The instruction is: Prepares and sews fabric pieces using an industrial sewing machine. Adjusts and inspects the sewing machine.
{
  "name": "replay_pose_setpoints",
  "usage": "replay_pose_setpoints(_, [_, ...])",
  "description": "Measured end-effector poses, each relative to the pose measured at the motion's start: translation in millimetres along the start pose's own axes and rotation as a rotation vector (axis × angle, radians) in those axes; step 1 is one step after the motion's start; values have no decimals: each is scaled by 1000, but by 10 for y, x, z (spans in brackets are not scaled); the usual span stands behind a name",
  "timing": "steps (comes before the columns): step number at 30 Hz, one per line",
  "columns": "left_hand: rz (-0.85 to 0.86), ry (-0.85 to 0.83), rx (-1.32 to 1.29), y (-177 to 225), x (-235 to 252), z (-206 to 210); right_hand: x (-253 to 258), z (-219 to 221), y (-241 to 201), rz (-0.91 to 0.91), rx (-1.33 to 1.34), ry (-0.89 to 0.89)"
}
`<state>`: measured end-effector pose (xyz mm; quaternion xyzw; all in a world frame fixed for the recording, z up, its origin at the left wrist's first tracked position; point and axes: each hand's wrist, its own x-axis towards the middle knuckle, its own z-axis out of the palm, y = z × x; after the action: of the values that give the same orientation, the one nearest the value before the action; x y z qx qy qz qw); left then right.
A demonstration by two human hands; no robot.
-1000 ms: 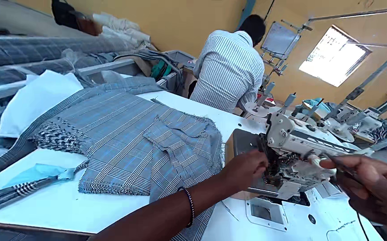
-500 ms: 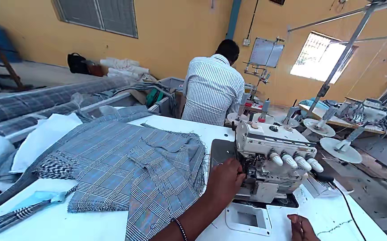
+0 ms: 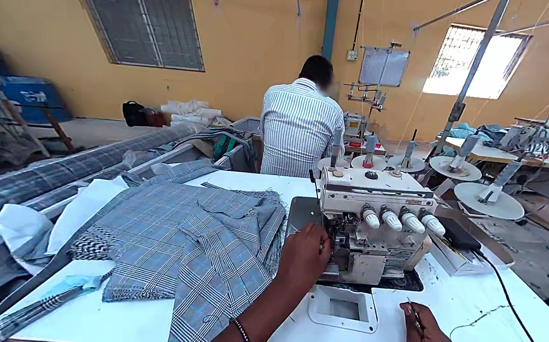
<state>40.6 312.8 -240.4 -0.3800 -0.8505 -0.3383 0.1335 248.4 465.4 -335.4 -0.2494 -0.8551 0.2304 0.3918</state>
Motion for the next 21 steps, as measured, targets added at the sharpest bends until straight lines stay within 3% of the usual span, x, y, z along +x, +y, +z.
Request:
replay_pose_setpoints(8, [-163,-56,-453,-271,-1,-254,-6,-7,-15,18,18,13])
replay_pose_setpoints(13, [-78,-144,-186,-63,-47,-212,-2,12,-24,31,-14,14])
replay_pose_setpoints(21, [-145,-128,36,157,-4,-107,-3,-6,-22,35,-12,4])
